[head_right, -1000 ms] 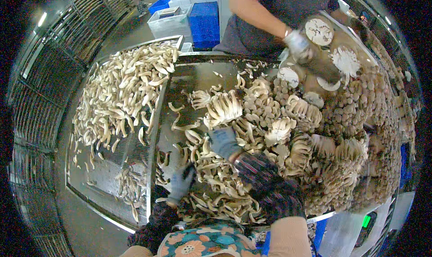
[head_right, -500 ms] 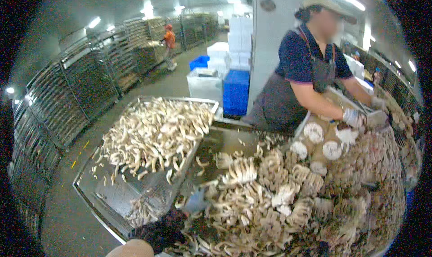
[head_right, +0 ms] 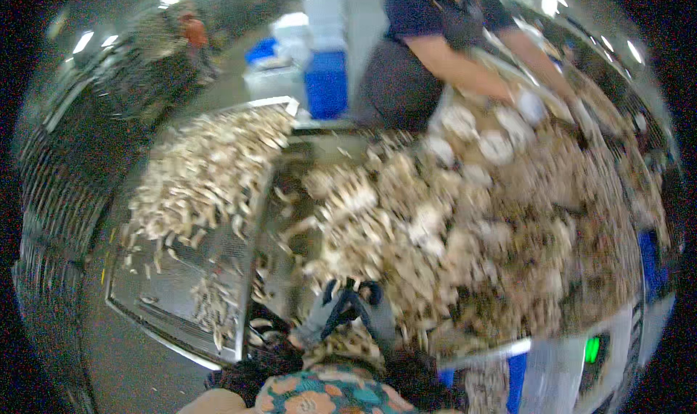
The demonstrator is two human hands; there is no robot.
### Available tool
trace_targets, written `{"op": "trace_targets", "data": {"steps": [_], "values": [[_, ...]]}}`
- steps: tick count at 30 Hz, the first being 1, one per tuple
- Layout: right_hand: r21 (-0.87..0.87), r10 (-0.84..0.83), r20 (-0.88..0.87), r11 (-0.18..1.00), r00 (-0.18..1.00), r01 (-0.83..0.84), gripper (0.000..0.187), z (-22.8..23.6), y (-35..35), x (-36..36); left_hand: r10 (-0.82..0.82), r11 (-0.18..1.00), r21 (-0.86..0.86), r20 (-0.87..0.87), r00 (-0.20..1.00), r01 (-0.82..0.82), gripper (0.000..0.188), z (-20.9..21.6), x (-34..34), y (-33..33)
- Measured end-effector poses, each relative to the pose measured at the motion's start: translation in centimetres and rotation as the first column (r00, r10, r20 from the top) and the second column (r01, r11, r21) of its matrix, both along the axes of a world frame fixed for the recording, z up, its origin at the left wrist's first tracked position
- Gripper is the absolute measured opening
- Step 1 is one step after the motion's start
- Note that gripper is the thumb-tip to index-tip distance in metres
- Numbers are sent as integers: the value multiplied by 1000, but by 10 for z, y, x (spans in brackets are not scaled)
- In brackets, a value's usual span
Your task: The person separates oyster mushrooms from large clusters into individual pieces by hand and places them onto a metal mesh conveyor. A coworker across the table also handles mushroom clusters and adds them to the conveyor. The person continues this separation throughout the clip.
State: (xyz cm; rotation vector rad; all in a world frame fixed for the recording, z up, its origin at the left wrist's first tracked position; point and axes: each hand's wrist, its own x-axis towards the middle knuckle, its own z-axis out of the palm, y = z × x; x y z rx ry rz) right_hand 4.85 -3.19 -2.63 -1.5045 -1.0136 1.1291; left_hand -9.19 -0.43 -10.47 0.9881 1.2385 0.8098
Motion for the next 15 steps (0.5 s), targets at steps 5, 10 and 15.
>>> {"op": "trace_targets", "data": {"steps": [5, 10, 15], "values": [[209, -46, -326, 971, 944, 120, 24, -2, -24, 22, 1, 997, -72, 236, 972, 17, 31, 48, 6, 4], [96, -8, -226, 995, 974, 30, 27, -22, -2, 21, -142, 979, -130, 140, 980, 160, 31, 32, 0, 25], [-70, 232, 237, 973, 943, -222, 33, -37, 1, 30, -104, 989, 73, -238, 966, 125, 21, -57, -25, 51]]}}
